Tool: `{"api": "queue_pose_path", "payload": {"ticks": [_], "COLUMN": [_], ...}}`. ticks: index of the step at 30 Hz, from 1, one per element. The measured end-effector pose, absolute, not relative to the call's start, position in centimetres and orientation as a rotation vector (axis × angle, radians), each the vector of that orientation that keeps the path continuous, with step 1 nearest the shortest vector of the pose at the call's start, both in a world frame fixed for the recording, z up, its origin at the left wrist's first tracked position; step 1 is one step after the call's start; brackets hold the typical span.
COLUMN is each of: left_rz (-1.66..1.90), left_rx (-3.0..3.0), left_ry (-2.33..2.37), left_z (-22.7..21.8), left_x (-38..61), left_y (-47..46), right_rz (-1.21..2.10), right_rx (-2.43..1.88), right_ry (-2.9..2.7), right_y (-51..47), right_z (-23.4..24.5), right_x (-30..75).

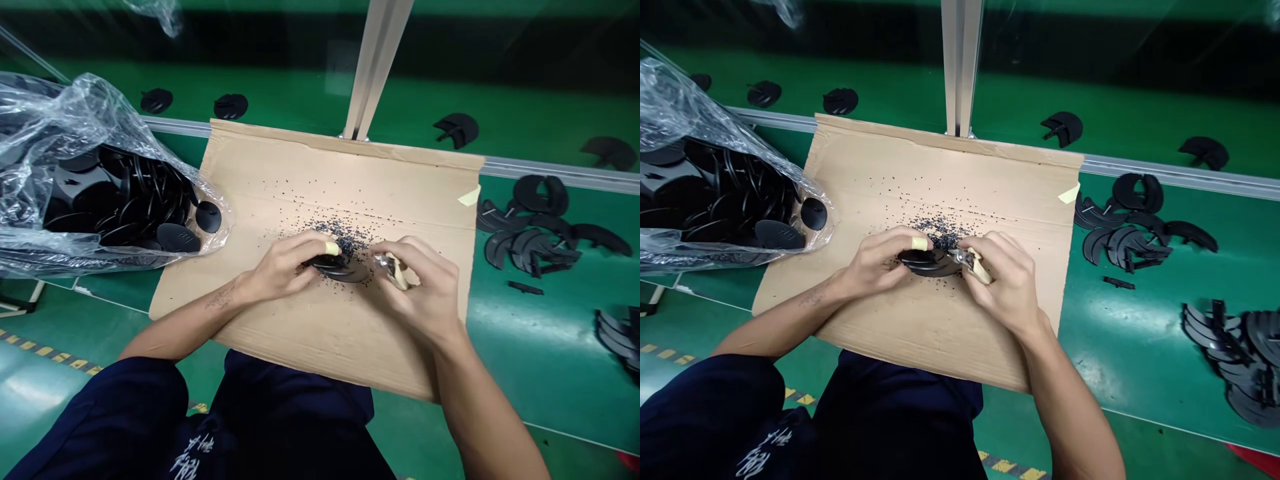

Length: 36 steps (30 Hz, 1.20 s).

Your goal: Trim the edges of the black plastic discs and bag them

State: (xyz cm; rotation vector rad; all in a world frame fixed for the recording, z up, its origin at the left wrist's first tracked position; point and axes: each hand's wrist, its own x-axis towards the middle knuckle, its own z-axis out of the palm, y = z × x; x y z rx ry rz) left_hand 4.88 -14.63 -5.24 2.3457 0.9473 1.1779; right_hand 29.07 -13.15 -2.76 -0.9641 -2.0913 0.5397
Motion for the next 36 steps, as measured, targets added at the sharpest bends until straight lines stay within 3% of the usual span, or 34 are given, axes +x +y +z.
{"api": "queue_pose_path", "payload": {"ticks": [5,20,25,31,36], "left_rz": [1.204,1.304,1.354,1.379,1.372], "left_rx": [2.246,2.083,2.063,2.108,2.177], "left_ry": [0.866,0.792,0.809,0.855,0.921], "left_z": [-4.8,-5.1,-5.2,-4.7,-4.5], "left_x": [4.9,5.7,5.9,6.1,5.8], "left_y": [-14.7,-15.2,-15.4,-15.4,-15.3], "right_rz": [0.094,-0.247,-0.235,0.143,-0.034], "right_rx": [-0.990,-1.011,-1.037,-1.102,-1.166], "right_ry": [-2.349,-2.370,-2.348,-2.232,-2.269], "right_y": [-12.6,-13.7,-14.2,-13.6,-13.1], "right_z": [-3.9,-3.2,-2.9,-3.9,-4.2], "right_x": [29.4,28.8,28.6,29.2,29.1]}}
